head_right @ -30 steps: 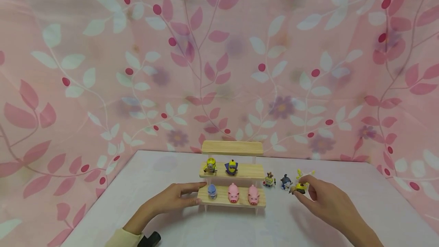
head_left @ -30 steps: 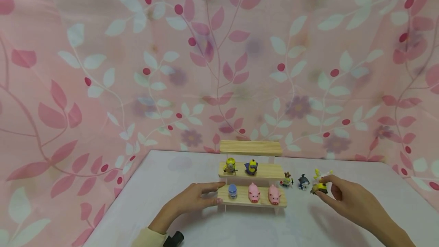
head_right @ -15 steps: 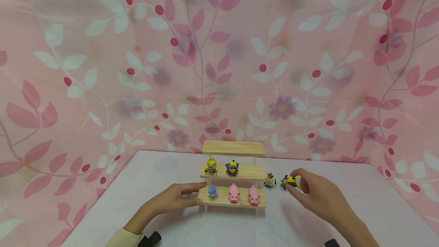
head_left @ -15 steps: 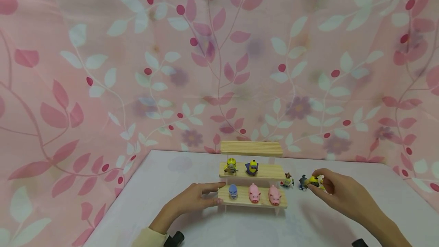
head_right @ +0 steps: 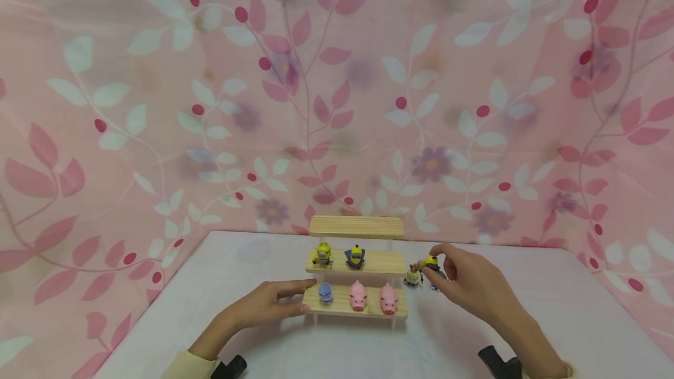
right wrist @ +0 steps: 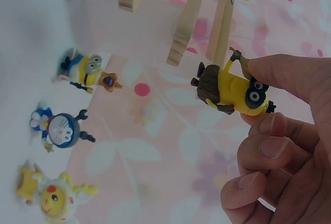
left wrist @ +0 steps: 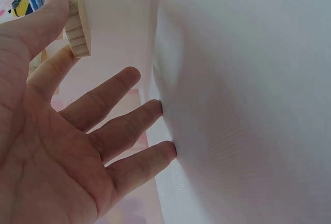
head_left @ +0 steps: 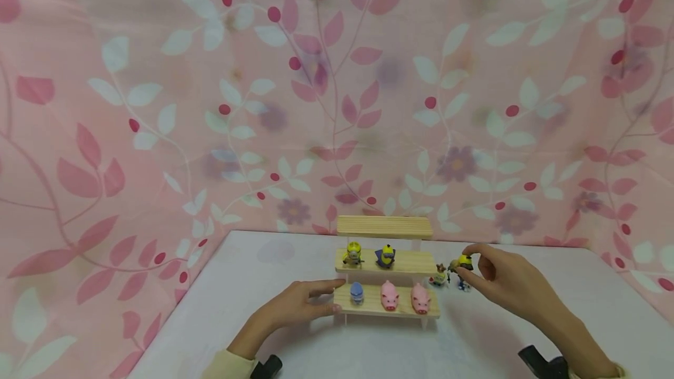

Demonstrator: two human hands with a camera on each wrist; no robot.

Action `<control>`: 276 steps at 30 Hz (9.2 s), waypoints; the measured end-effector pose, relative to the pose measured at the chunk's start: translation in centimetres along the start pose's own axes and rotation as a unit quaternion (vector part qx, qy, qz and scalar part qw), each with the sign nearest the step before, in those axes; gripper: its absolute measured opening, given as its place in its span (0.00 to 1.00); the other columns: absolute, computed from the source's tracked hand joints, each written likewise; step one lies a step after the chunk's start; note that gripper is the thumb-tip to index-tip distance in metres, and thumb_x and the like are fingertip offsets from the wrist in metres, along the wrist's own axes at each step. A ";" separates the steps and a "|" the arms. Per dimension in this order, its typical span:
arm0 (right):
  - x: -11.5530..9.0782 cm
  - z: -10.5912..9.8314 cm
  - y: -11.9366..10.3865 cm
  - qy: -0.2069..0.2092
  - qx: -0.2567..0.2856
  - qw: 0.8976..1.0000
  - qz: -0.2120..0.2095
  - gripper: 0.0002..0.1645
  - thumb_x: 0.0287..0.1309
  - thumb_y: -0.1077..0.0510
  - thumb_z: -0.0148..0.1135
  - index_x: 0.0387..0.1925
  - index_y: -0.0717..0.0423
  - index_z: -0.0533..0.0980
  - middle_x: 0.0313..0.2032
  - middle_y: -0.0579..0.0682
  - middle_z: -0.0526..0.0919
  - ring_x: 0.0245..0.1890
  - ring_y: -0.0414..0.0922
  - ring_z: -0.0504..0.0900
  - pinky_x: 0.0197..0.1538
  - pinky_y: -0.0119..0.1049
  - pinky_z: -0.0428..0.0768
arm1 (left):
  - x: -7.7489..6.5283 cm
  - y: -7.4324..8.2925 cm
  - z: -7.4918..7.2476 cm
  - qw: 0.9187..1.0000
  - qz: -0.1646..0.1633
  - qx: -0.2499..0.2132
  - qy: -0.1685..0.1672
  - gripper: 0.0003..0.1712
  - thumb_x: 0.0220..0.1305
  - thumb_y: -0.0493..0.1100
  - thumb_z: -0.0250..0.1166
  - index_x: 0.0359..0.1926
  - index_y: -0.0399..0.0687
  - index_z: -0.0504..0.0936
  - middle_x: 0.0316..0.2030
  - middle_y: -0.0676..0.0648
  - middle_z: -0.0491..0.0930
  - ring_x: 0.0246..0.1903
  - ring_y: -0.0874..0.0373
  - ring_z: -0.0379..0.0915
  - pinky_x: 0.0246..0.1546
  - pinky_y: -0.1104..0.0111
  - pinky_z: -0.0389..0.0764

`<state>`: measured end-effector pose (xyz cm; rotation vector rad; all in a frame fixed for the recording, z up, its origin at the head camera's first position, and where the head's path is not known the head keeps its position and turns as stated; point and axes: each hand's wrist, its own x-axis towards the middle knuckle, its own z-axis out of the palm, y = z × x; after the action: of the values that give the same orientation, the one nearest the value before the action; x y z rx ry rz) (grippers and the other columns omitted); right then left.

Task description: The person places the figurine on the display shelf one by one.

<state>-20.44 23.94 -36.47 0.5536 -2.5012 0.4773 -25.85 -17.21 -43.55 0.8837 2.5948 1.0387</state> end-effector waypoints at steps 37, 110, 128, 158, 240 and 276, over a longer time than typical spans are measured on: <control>4.9 2.4 -2.2 -0.062 0.058 0.996 -0.010 0.16 0.56 0.49 0.73 0.42 0.51 0.80 0.17 0.36 0.65 0.16 0.33 0.60 0.20 0.29 0.61 | 0.1 -0.1 0.1 1.000 0.002 0.007 0.001 0.34 0.64 0.64 0.63 0.69 0.65 0.72 0.63 0.50 0.74 0.58 0.53 0.74 0.58 0.45 0.71; 1.6 2.0 -0.9 -0.068 0.018 0.997 0.029 0.19 0.55 0.47 0.73 0.45 0.48 0.80 0.18 0.35 0.64 0.16 0.32 0.61 0.20 0.29 0.62 | 0.0 -0.3 0.1 1.000 -0.003 0.000 -0.005 0.34 0.64 0.64 0.63 0.70 0.66 0.71 0.65 0.52 0.72 0.58 0.54 0.74 0.57 0.45 0.72; 1.5 4.7 1.7 -0.092 0.033 0.994 0.040 0.16 0.56 0.51 0.73 0.44 0.50 0.80 0.18 0.36 0.66 0.16 0.32 0.62 0.19 0.29 0.62 | 0.0 -0.1 0.1 1.000 -0.002 -0.009 -0.002 0.33 0.64 0.63 0.64 0.69 0.68 0.71 0.65 0.53 0.72 0.58 0.53 0.74 0.58 0.45 0.71; 2.4 7.0 2.3 -0.182 -0.019 0.975 0.124 0.21 0.56 0.51 0.71 0.48 0.58 0.78 0.22 0.44 0.72 0.19 0.42 0.68 0.19 0.36 0.68 | 0.0 -0.3 0.1 1.000 0.009 -0.014 -0.002 0.33 0.65 0.62 0.64 0.70 0.65 0.71 0.65 0.54 0.71 0.58 0.55 0.74 0.58 0.46 0.71; 4.1 -1.7 -5.9 -0.004 0.006 1.000 0.015 0.15 0.58 0.51 0.72 0.45 0.49 0.80 0.17 0.37 0.63 0.15 0.35 0.59 0.18 0.30 0.56 | 0.0 -0.1 0.1 1.000 0.004 -0.017 -0.002 0.33 0.65 0.63 0.64 0.69 0.68 0.71 0.65 0.54 0.72 0.58 0.55 0.74 0.58 0.45 0.71; 14.3 2.5 -10.9 -0.079 0.080 0.993 -0.046 0.13 0.60 0.48 0.69 0.42 0.50 0.80 0.19 0.40 0.71 0.18 0.39 0.67 0.21 0.34 0.66 | 0.1 -0.2 0.0 1.000 -0.002 0.005 -0.003 0.33 0.65 0.64 0.63 0.69 0.70 0.70 0.63 0.51 0.74 0.58 0.54 0.74 0.58 0.46 0.72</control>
<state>-27.39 9.45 -28.07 0.7929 -2.5877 0.6246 -26.00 -17.24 -43.72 0.8827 2.5977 1.0218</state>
